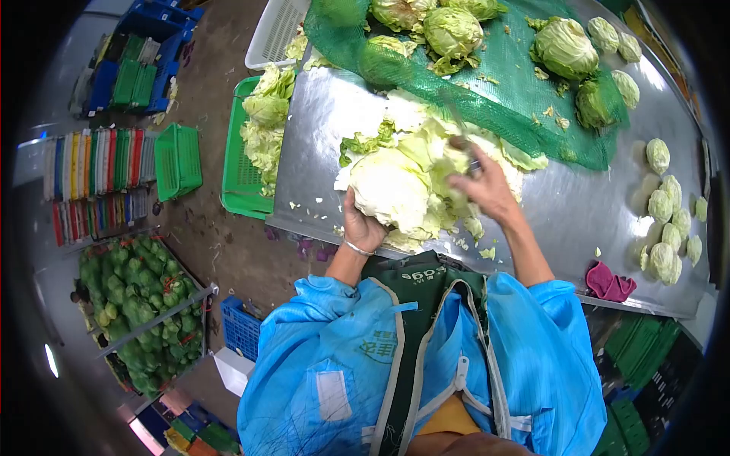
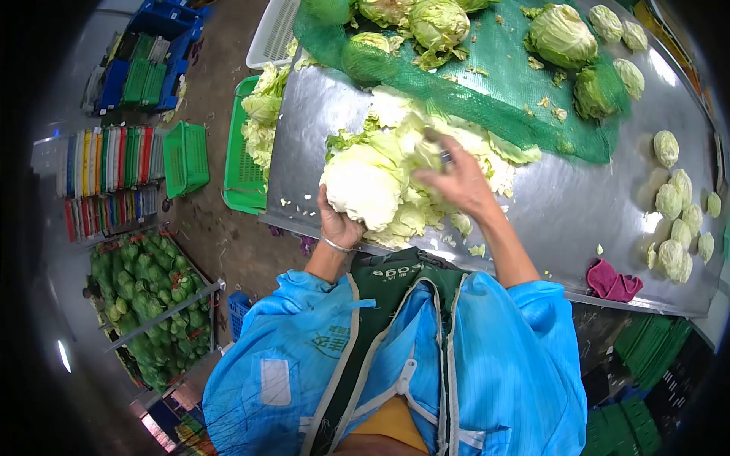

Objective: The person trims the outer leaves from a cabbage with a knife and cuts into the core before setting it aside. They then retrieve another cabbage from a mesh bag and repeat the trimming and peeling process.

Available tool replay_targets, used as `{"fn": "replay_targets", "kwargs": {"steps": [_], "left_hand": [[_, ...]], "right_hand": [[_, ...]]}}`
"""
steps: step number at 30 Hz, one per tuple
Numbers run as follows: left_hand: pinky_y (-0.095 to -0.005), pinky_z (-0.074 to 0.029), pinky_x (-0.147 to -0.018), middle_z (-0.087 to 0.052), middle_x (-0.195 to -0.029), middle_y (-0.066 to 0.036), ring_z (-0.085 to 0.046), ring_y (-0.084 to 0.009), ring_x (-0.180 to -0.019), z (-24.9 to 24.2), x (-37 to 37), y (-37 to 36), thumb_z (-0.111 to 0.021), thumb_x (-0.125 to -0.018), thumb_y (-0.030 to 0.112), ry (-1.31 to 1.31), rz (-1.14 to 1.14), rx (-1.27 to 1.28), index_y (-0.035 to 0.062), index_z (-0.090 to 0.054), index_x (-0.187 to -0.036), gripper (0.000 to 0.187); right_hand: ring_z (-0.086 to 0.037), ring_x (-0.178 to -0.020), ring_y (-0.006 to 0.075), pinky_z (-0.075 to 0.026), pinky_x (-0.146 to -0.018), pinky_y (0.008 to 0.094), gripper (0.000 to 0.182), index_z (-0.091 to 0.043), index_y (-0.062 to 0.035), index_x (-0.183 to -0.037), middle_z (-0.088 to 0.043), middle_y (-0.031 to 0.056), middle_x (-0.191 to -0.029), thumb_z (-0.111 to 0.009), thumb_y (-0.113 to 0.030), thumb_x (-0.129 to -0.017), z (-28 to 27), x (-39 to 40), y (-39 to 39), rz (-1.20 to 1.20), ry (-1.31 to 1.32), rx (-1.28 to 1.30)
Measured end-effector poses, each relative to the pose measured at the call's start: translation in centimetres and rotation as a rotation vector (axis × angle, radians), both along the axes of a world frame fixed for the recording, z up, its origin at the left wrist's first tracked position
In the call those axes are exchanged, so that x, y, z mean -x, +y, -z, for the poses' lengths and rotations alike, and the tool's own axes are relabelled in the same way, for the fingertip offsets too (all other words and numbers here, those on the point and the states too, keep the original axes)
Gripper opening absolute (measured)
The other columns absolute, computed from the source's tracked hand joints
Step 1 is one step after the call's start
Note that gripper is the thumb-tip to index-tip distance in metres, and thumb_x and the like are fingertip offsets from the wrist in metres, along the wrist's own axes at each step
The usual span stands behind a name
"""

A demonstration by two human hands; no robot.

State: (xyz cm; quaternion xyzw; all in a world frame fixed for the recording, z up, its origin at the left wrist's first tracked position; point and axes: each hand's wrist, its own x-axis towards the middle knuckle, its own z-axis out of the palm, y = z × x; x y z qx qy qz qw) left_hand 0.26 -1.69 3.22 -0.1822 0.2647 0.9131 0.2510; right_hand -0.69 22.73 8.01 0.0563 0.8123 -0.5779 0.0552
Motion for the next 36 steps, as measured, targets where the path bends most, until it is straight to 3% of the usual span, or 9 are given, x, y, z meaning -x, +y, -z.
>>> {"fn": "replay_targets", "kwargs": {"steps": [6, 9, 14, 17, 24, 27, 30, 33, 36], "left_hand": [[-0.0525, -0.042, -0.104, -0.046, -0.139, -0.015, -0.049, -0.0345, -0.124, 2.5, 0.7, -0.7, -0.052, -0.082, 0.062, 0.155, 0.17, -0.109, 0.0098, -0.035, -0.143, 0.082], [-0.0495, -0.043, -0.093, -0.046, -0.139, -0.016, -0.049, -0.038, -0.123, 4.8, 0.7, -1.4, -0.05, -0.081, 0.063, 0.666, 0.328, 0.542, 0.0137, -0.035, -0.142, 0.08], [-0.0268, -0.048, -0.052, -0.05, -0.135, -0.011, -0.049, -0.0389, -0.122, 1.5, 0.3, -1.6, -0.049, -0.079, 0.068, -0.205, 0.205, -0.59, 0.02, -0.038, -0.14, 0.079], [-0.02, -0.035, -0.043, -0.05, -0.134, -0.008, -0.054, -0.0369, -0.114, 0.9, 0.0, -0.2, -0.049, -0.077, 0.072, -0.272, 0.043, -0.4, 0.0208, -0.04, -0.139, 0.081], [-0.0261, -0.044, -0.048, -0.054, -0.128, -0.007, -0.058, -0.0251, -0.101, -1.4, 0.9, 0.6, -0.049, -0.078, 0.072, -0.166, -0.044, -0.086, 0.0187, -0.047, -0.133, 0.076], [-0.031, -0.048, -0.054, -0.055, -0.126, -0.006, -0.06, -0.0239, -0.101, -1.1, 1.8, 1.1, -0.048, -0.077, 0.076, -0.129, -0.121, 0.166, 0.0199, -0.046, -0.132, 0.079], [-0.0312, -0.05, -0.057, -0.056, -0.122, -0.004, -0.06, -0.0209, -0.098, -0.5, 1.5, 0.9, -0.047, -0.077, 0.077, -0.11, -0.057, 0.121, 0.0206, -0.044, -0.132, 0.079], [-0.0297, -0.048, -0.055, -0.057, -0.121, -0.004, -0.06, -0.02, -0.097, -0.9, 0.9, 2.1, -0.047, -0.077, 0.077, -0.1, -0.053, 0.219, 0.0207, -0.044, -0.132, 0.079], [-0.0288, -0.047, -0.055, -0.056, -0.122, -0.003, -0.06, -0.0199, -0.097, -1.6, 0.7, 2.7, -0.047, -0.076, 0.077, -0.157, -0.059, 0.163, 0.0215, -0.044, -0.132, 0.079]], "right_hand": [[-0.062, -0.098, 0.0276, -0.047, -0.086, 0.0391, 0.058, -0.056, 0.0024, -0.123, -0.066, 0.019, -0.107, -0.074, -0.03, -0.078, 0.4, 2.6, -0.2, -0.009, -0.373, 0.16], [-0.061, -0.102, 0.0288, -0.047, -0.088, 0.0397, 0.061, -0.054, 0.0023, -0.125, -0.064, 0.0203, -0.11, -0.075, -0.03, -0.078, 2.8, 2.3, 2.1, -0.048, -0.331, -0.117], [-0.052, -0.12, 0.0323, -0.044, -0.099, 0.0406, 0.076, -0.047, -0.0018, -0.134, -0.053, 0.0238, -0.129, -0.08, -0.033, -0.073, -0.1, -0.2, -0.6, -0.109, 0.126, -0.113], [-0.056, -0.114, 0.0297, -0.045, -0.096, 0.0396, 0.07, -0.052, -0.0002, -0.127, -0.058, 0.0227, -0.121, -0.081, -0.031, -0.071, -1.7, -0.6, -3.3, -0.18, 0.127, 0.033], [-0.053, -0.049, 0.0081, -0.037, -0.044, 0.0225, 0.031, -0.063, 0.0023, -0.101, -0.061, 0.0028, -0.064, -0.073, -0.017, -0.08, -4.4, -1.1, -2.4, -0.138, -0.411, 0.358], [-0.064, -0.077, 0.0177, -0.05, -0.069, 0.0299, 0.045, -0.061, 0.0014, -0.111, -0.067, 0.0088, -0.087, -0.078, -0.023, -0.076, -2.5, -2.4, -2.1, -0.329, -0.232, 0.403], [-0.056, -0.114, 0.0317, -0.046, -0.094, 0.0367, 0.064, -0.054, -0.0025, -0.125, -0.056, 0.0205, -0.124, -0.081, -0.023, -0.071, -0.2, -1.5, -2.6, -0.123, 0.227, -0.099], [-0.055, -0.117, 0.0318, -0.045, -0.097, 0.0371, 0.064, -0.054, -0.0012, -0.125, -0.055, 0.0207, -0.124, -0.081, -0.023, -0.071, 1.0, -1.1, -4.6, -0.151, 0.388, -0.071], [-0.063, -0.069, 0.0191, -0.052, -0.061, 0.0288, 0.04, -0.06, -0.0048, -0.111, -0.066, 0.0131, -0.093, -0.077, -0.02, -0.078, 0.8, -0.6, -3.9, 0.085, 0.048, 0.261]]}}
